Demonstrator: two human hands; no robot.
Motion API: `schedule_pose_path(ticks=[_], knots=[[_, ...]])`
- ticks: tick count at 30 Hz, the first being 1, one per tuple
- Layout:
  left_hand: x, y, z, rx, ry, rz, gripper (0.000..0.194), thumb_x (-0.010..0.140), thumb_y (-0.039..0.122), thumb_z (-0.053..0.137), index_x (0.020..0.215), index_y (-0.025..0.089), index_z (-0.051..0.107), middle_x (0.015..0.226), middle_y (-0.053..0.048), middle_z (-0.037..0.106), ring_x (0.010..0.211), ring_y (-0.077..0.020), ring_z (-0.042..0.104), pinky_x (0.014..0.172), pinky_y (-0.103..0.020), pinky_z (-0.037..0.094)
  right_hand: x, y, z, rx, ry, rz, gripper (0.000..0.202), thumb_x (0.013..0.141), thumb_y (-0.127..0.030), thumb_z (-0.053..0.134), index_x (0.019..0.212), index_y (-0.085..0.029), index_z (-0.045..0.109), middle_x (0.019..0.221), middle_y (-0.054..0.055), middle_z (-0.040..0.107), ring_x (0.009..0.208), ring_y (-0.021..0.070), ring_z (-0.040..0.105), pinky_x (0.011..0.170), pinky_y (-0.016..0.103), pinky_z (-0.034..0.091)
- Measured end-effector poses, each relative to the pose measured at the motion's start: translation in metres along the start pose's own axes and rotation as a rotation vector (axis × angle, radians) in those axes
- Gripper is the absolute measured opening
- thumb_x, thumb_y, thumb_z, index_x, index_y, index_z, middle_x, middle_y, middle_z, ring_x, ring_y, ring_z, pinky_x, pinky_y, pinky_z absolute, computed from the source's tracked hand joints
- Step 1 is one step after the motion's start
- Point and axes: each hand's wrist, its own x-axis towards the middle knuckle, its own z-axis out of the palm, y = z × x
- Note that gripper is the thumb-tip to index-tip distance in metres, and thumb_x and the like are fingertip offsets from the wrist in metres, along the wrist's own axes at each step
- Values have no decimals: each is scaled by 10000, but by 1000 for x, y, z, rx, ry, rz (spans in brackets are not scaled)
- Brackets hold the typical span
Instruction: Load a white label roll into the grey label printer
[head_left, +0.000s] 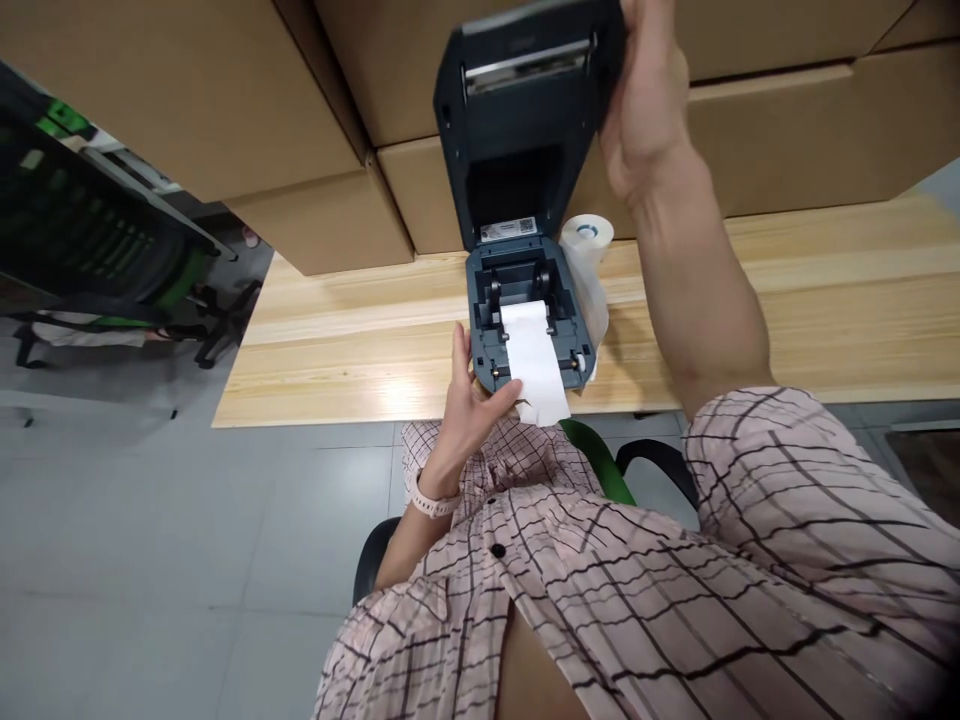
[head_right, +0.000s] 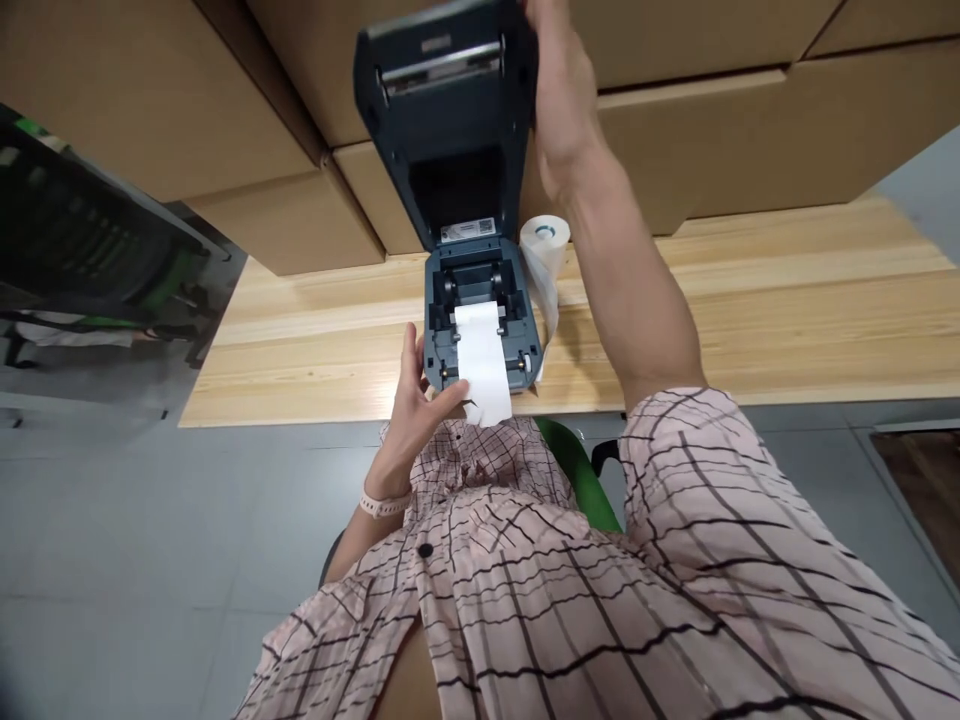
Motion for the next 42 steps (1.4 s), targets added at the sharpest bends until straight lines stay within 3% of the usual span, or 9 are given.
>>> schedule_pose_path(ticks=[6,11,18,24,28,30,33,36,42], knots=[[-1,-11,-19,4,116,119,927,970,729,535,1705,472,33,1818,-41,184,1677,-334,226,1316,-519,355,-141,-31,-1,94,42,-68,453,1122,-521,356,1436,-354,637,1444,46,676,1431,312,576,1180,615,483],[16,-1,-7,41,125,174,941,953,780,508,1705,463,37,1822,-19,167,1694,-314,163,1346,-502,287,-198,-43,21,42,-66,55,463,1098,-415,433,1532,-325,565,1634,49,542,1581,316,420,1286,633,368],[24,1,12,-98,69,70,989,955,598,641,1717,348,61,1805,-90,219,1662,-323,269,1358,-509,271,-208,-46,35,-31,-44,107,517,1126,-389,322,1627,-356,445,1729,14,417,1630,289,344,1305,633,328],[24,-3,11,-29,78,134,906,960,659,601,1695,360,164,1801,-62,225,1670,-315,239,1360,-475,276,-210,-45,38,18,7,88,522,1134,-379,282,1624,-314,449,1737,49,402,1648,259,305,1323,586,323],[-9,-14,20,-12,319,160,713,981,602,615,1598,339,372,1639,-116,473,1520,-280,479,1211,-455,470,-209,-43,38,43,-10,94,541,1131,-394,273,1641,-298,426,1740,56,396,1653,258,291,1337,582,303],[-32,-18,30,-61,470,144,461,999,599,576,1316,266,623,1281,-112,697,1144,-225,686,946,-389,595,-209,-42,38,60,-6,97,541,1131,-408,271,1638,-313,431,1734,43,407,1650,267,296,1333,596,304],[-51,-15,44,-238,174,-57,462,948,649,617,902,197,703,868,-59,736,721,-156,642,648,-295,537,-209,-40,41,101,28,89,526,1131,-433,277,1615,-347,462,1717,14,436,1644,276,308,1335,603,295],[-42,-5,55,-500,-140,-318,570,816,710,735,938,153,741,884,-93,781,673,-162,667,589,-283,510,-211,-39,44,136,58,86,523,1126,-440,308,1623,-344,441,1698,19,464,1641,273,315,1337,591,293],[-22,-8,66,-436,81,-221,531,701,654,858,639,154,690,580,-25,681,525,-95,546,574,-246,434,-212,-42,41,78,108,47,391,1117,-441,410,1410,-316,637,1546,36,639,1571,281,445,1289,604,346]])
